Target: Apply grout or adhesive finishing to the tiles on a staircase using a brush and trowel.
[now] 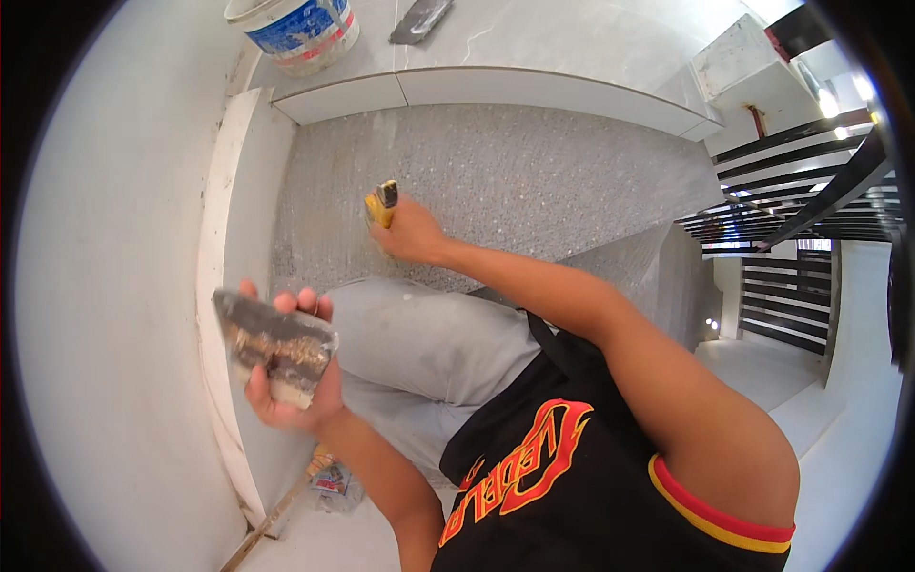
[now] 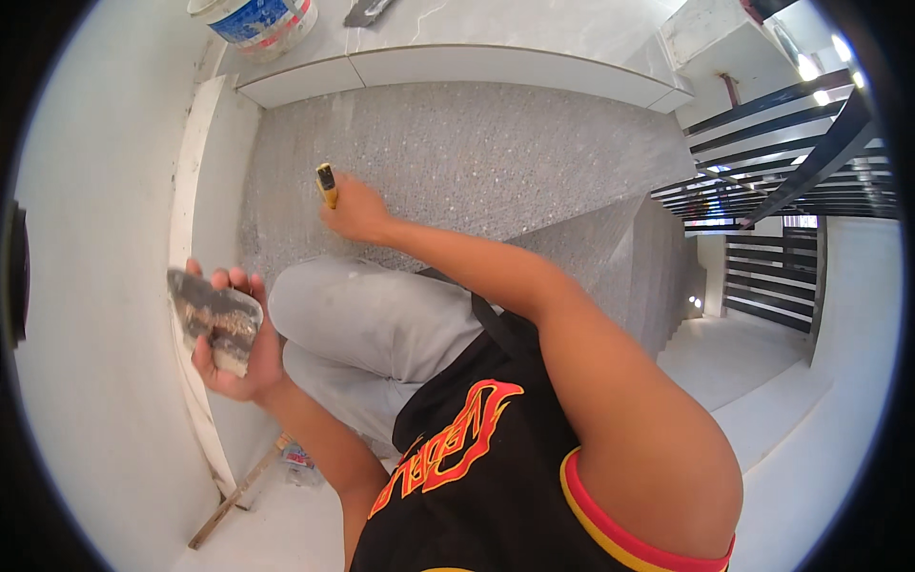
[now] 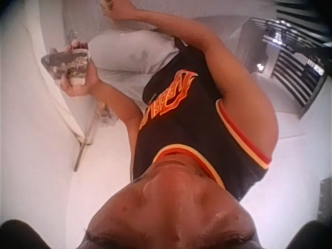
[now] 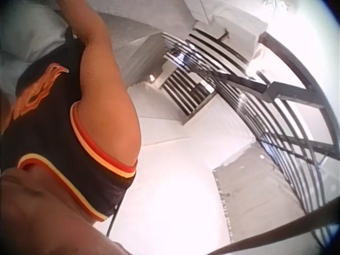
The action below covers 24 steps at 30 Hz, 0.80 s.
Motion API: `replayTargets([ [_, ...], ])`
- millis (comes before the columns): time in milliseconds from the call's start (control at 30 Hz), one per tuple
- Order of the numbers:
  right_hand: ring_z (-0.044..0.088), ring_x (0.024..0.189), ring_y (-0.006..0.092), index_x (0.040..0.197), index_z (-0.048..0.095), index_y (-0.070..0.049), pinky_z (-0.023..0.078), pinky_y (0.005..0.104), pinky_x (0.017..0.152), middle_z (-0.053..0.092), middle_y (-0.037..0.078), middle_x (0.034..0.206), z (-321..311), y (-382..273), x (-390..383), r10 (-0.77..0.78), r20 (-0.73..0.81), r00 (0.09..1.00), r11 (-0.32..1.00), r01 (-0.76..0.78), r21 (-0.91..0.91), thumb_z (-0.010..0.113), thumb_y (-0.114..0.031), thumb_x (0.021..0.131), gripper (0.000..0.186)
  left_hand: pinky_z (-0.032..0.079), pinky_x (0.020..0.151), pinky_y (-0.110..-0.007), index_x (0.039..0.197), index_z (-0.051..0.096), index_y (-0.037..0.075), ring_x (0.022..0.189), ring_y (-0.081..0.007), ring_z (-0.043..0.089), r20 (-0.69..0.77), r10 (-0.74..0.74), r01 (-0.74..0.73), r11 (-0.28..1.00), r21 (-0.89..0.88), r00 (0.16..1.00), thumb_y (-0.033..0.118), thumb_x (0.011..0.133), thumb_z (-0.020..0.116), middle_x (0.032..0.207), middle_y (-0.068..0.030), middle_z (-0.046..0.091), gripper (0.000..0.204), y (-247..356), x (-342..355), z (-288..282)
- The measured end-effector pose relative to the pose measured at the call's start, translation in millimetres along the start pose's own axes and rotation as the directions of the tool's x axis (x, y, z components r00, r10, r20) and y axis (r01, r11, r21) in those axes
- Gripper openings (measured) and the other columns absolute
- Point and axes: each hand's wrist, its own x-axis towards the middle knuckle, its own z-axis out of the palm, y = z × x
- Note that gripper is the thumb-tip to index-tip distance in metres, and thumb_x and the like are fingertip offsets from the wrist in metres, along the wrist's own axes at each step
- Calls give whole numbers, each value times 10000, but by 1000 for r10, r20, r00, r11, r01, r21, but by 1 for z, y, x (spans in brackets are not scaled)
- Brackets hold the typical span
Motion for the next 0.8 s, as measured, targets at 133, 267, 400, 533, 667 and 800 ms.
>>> replayTargets([
  [133,599,914,306,1253,461,-148,520,393,740,514,142,1223,-74,47,-6,-333,-33,942,884,300,-358,505,-167,837,419,313,931,-480,1382,205,0,1007,-337,440,-137,130,-100,973,206,982,411,761,520,1107,-203,472,808,41,-37,-16],
  [267,609,766,313,1231,485,-114,480,412,607,581,204,960,-221,98,-48,-28,-332,943,778,-188,-600,555,-203,821,425,320,894,-463,1374,216,-8,946,-298,418,-357,226,-140,957,253,906,477,746,532,1045,-192,414,854,67,-84,-52],
  [400,596,827,370,1175,455,-40,480,449,661,548,235,1023,-250,158,-85,189,-417,889,625,-437,-647,594,-245,781,465,326,868,-425,1360,242,-23,936,-271,395,-497,280,-191,956,222,821,484,727,576,1040,-160,388,878,62,-96,-49],
  [533,568,921,376,1261,384,-24,469,442,753,488,239,1147,-107,72,-79,218,-78,973,851,-229,-473,552,-169,794,517,344,804,-398,1360,248,-16,876,-243,392,-435,229,-172,971,166,871,567,709,579,1001,-138,394,934,38,-64,-28],
  [667,546,991,305,1206,459,-36,445,414,826,540,174,1096,-81,28,-36,-12,141,990,998,21,-60,580,-209,805,453,344,717,-351,1352,261,-15,795,-194,381,-212,147,-112,979,172,966,739,638,561,903,-91,410,1081,15,-35,-16],
  [800,569,626,113,932,578,-8,491,238,553,595,34,817,-176,57,22,61,-445,893,959,71,274,665,-225,797,271,353,666,-321,1358,264,12,763,-183,390,-82,145,-133,981,139,986,705,641,602,877,-79,414,1053,15,-45,-19],
])
